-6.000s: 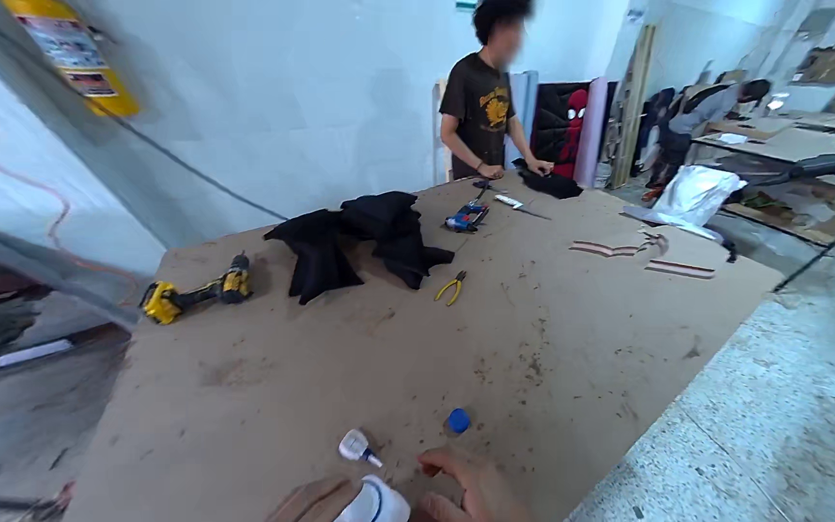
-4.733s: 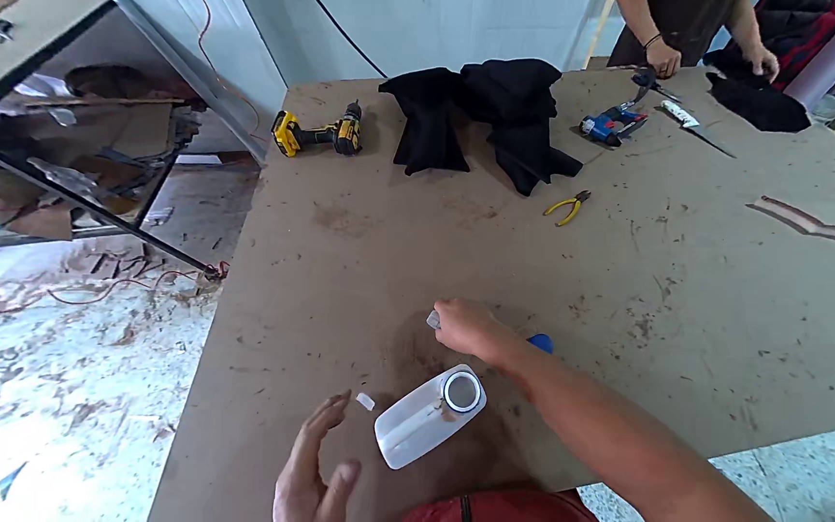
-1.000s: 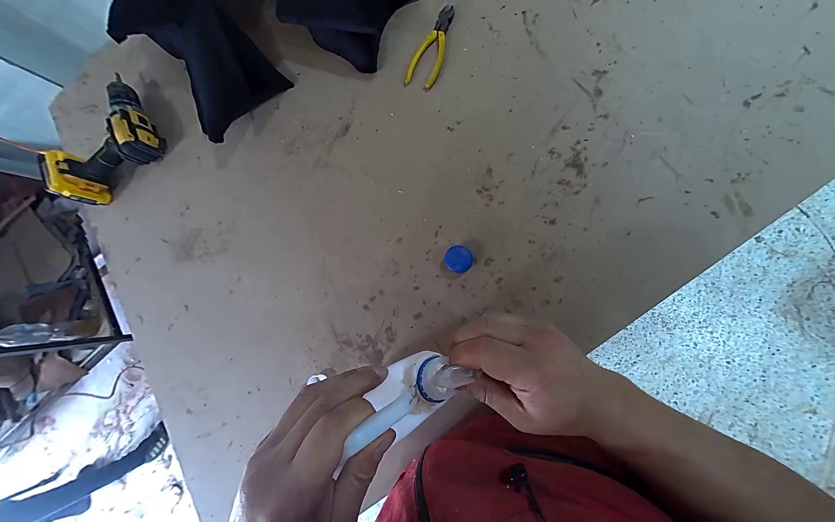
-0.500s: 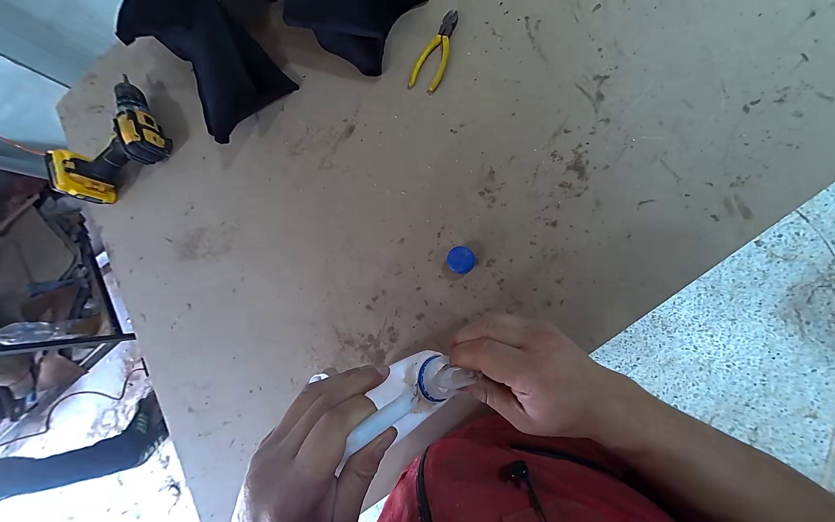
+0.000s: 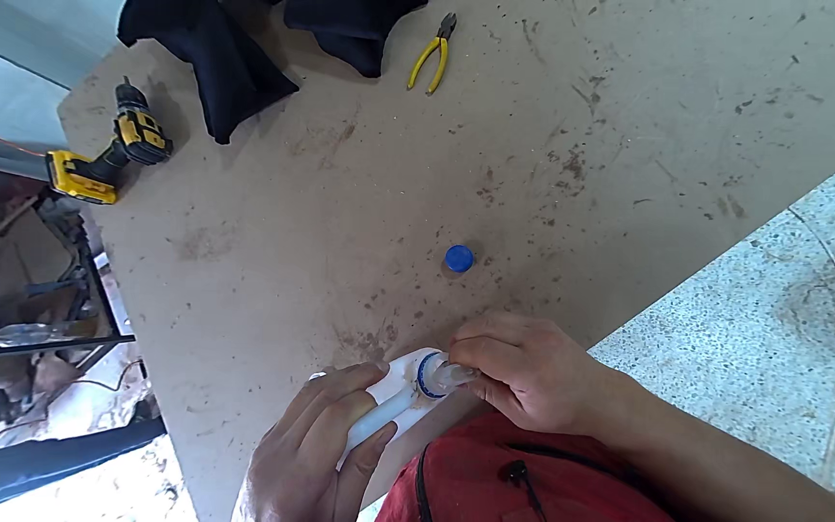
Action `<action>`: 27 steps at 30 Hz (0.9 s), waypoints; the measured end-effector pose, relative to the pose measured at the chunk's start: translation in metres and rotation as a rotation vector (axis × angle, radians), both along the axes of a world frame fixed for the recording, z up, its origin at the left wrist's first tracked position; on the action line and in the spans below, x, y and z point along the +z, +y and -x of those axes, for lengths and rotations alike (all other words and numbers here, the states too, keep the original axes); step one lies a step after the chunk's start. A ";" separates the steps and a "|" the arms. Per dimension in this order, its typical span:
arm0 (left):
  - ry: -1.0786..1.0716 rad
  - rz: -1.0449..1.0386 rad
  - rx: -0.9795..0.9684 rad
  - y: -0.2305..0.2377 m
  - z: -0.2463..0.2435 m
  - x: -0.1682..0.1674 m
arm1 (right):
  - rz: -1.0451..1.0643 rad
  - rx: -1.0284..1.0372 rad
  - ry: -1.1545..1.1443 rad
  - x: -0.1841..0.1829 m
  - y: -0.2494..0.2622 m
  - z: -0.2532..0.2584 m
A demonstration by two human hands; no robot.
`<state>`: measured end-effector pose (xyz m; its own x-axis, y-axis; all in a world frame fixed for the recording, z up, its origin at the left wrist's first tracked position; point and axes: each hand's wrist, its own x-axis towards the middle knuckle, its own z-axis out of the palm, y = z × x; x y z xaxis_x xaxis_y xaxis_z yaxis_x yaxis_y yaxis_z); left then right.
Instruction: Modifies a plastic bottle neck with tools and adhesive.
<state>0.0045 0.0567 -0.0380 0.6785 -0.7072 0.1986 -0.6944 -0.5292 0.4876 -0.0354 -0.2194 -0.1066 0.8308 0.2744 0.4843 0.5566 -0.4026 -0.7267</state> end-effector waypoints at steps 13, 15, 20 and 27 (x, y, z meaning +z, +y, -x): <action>-0.009 0.001 0.010 0.000 0.000 0.000 | 0.020 -0.002 -0.013 0.002 0.000 0.000; -0.009 0.001 0.010 0.000 0.000 0.000 | 0.024 -0.003 -0.008 0.002 0.000 0.001; -0.002 -0.011 0.013 -0.001 0.000 0.001 | 0.031 -0.007 -0.010 0.002 0.000 0.001; -0.006 -0.007 0.011 0.000 0.000 0.000 | 0.030 -0.005 -0.007 0.003 0.000 0.001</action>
<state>0.0046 0.0566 -0.0378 0.6854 -0.7007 0.1979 -0.6910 -0.5403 0.4801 -0.0363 -0.2191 -0.1039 0.8289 0.2845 0.4817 0.5594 -0.4270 -0.7104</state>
